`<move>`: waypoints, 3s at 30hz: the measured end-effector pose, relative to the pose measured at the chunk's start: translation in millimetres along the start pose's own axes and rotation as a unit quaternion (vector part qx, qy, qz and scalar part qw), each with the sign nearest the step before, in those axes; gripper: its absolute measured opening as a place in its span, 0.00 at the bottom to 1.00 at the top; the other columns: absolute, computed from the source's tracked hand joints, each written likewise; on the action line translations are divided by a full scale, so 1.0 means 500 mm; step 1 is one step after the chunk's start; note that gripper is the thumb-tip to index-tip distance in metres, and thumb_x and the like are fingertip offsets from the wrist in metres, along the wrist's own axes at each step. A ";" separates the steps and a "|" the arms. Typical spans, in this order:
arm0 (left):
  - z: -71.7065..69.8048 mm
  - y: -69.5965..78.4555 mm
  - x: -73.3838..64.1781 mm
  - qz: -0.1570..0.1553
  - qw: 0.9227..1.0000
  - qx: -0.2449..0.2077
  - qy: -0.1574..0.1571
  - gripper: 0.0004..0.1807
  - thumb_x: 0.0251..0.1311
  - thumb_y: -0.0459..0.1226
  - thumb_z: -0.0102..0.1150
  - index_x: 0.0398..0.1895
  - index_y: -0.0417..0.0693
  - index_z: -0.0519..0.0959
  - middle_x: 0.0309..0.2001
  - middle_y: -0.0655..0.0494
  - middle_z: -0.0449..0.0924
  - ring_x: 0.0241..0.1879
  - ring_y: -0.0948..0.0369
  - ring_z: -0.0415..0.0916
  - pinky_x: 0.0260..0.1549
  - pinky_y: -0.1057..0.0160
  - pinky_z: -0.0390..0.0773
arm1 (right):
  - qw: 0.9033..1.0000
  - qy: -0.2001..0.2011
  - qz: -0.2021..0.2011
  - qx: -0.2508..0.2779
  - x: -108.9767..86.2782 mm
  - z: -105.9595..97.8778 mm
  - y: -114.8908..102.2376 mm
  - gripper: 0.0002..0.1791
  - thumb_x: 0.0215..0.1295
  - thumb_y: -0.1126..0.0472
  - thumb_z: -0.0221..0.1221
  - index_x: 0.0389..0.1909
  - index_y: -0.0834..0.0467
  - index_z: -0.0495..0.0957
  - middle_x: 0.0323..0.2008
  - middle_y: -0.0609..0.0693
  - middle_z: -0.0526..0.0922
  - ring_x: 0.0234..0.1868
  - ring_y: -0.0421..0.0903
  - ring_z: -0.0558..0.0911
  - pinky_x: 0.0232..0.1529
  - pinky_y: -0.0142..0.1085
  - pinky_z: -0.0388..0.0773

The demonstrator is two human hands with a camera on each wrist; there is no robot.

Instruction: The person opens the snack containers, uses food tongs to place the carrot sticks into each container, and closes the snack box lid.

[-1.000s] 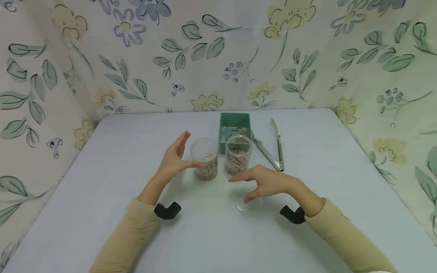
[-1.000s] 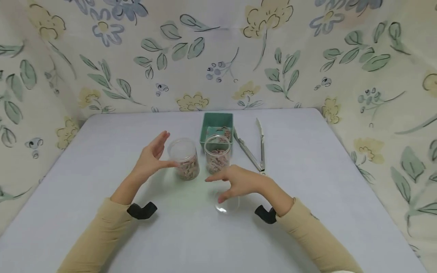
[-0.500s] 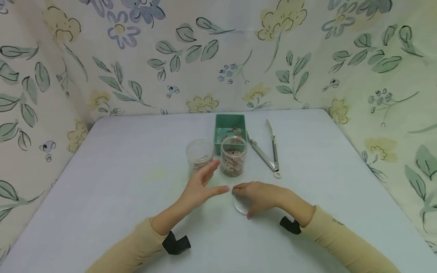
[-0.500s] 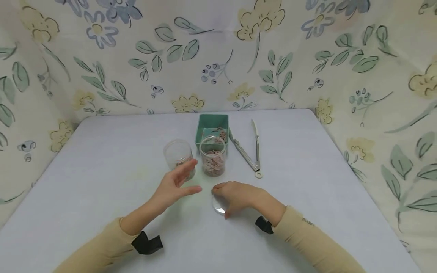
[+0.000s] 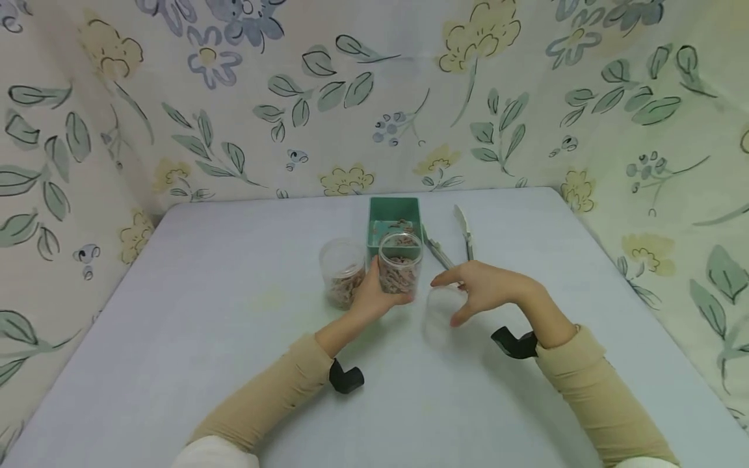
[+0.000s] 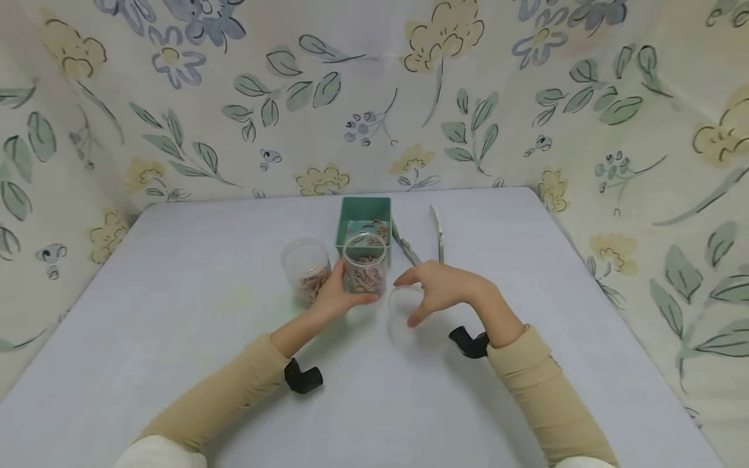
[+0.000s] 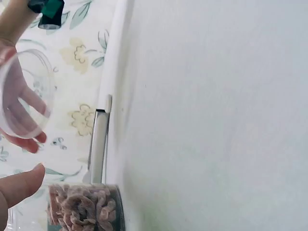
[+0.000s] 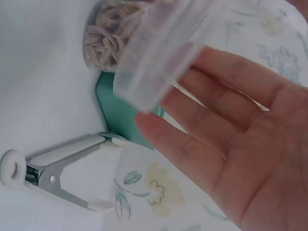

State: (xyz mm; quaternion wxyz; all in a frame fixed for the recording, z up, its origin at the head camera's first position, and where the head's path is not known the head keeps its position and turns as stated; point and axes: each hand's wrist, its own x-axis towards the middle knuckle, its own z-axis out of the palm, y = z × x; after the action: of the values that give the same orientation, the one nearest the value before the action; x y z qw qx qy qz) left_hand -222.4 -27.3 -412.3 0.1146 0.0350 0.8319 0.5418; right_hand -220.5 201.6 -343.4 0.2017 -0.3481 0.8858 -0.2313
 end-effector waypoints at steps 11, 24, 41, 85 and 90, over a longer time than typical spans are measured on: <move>0.008 -0.012 0.012 0.060 0.997 -0.005 0.051 0.44 0.52 0.39 0.73 0.67 0.35 0.59 0.64 0.37 0.67 0.65 0.44 0.64 0.61 0.46 0.66 | 0.967 0.137 -0.036 0.214 -0.017 -0.033 0.018 0.38 0.55 0.69 0.68 0.66 0.72 0.64 0.67 0.67 0.65 0.65 0.65 0.67 0.60 0.48 0.70; -0.024 0.009 -0.060 0.210 0.976 0.053 -0.003 0.43 0.37 0.37 0.81 0.62 0.37 0.74 0.57 0.45 0.78 0.57 0.51 0.75 0.54 0.52 0.75 | 0.966 0.137 -0.093 0.197 -0.013 -0.050 0.005 0.40 0.47 0.70 0.73 0.63 0.73 0.68 0.63 0.66 0.71 0.64 0.62 0.69 0.60 0.46 0.71; -0.058 0.035 -0.088 0.167 0.978 0.059 -0.115 0.43 0.39 0.37 0.80 0.62 0.34 0.73 0.60 0.44 0.75 0.59 0.50 0.73 0.56 0.55 0.75 | 0.978 0.101 -0.156 0.095 -0.020 -0.030 -0.049 0.41 0.45 0.61 0.76 0.62 0.67 0.72 0.62 0.59 0.73 0.64 0.58 0.70 0.59 0.56 0.70; -0.027 0.002 -0.065 0.166 0.983 0.071 -0.014 0.45 0.35 0.38 0.82 0.62 0.35 0.74 0.57 0.42 0.78 0.58 0.48 0.74 0.56 0.50 0.74 | 0.973 0.209 0.043 0.093 -0.003 0.032 -0.058 0.40 0.62 0.45 0.64 0.67 0.66 0.67 0.66 0.63 0.68 0.62 0.64 0.72 0.57 0.55 0.73; -0.032 0.008 -0.064 0.141 0.988 -0.004 -0.065 0.43 0.38 0.32 0.80 0.63 0.35 0.72 0.60 0.43 0.75 0.61 0.49 0.71 0.59 0.53 0.72 | 0.976 0.161 -0.025 0.146 -0.005 0.022 -0.040 0.40 0.59 0.59 0.68 0.69 0.67 0.63 0.69 0.62 0.64 0.70 0.61 0.61 0.64 0.58 0.63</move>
State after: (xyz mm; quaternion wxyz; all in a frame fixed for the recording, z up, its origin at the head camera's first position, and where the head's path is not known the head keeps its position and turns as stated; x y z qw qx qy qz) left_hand -195.2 -46.0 -397.5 0.0908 0.1861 0.8074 0.5525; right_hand -202.7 187.4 -340.7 0.0991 -0.2951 0.8545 -0.4158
